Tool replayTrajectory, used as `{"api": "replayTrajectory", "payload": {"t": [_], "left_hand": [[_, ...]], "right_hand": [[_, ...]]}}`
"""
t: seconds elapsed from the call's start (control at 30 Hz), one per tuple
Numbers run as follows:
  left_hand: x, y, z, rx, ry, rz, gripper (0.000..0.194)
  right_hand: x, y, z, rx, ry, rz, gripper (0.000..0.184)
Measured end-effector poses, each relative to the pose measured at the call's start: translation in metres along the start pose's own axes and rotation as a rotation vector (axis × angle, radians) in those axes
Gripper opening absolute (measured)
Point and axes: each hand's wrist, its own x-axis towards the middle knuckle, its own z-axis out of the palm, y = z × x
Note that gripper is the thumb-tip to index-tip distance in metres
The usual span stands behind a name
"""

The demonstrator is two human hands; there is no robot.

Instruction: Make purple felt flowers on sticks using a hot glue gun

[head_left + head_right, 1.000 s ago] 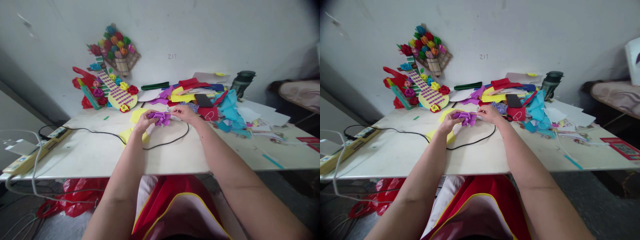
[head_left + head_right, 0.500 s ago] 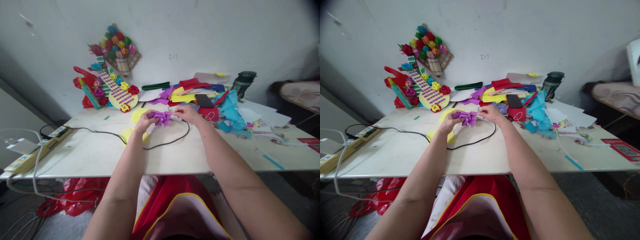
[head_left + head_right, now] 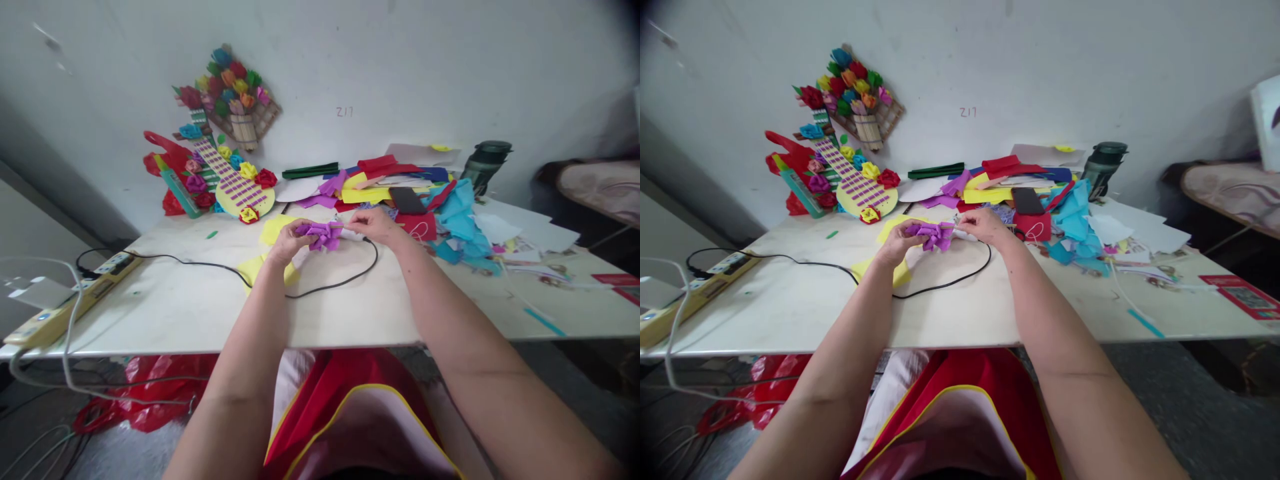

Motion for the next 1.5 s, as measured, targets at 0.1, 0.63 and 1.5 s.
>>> {"api": "replayTrajectory", "payload": {"t": [0.1,0.63,1.5], "left_hand": [[0.0,-0.002,0.0,-0.009,-0.015,0.003,0.04],[0.0,-0.004,-0.001,-0.002,-0.024,0.008,0.039],[0.0,-0.005,-0.003,-0.008,-0.038,0.01,0.033]], "right_hand": [[0.0,-0.001,-0.002,-0.014,0.018,-0.001,0.029],[-0.002,-0.014,-0.006,-0.152,0.053,0.012,0.02],[-0.003,-0.02,-0.01,-0.239,0.072,-0.024,0.017]]}}
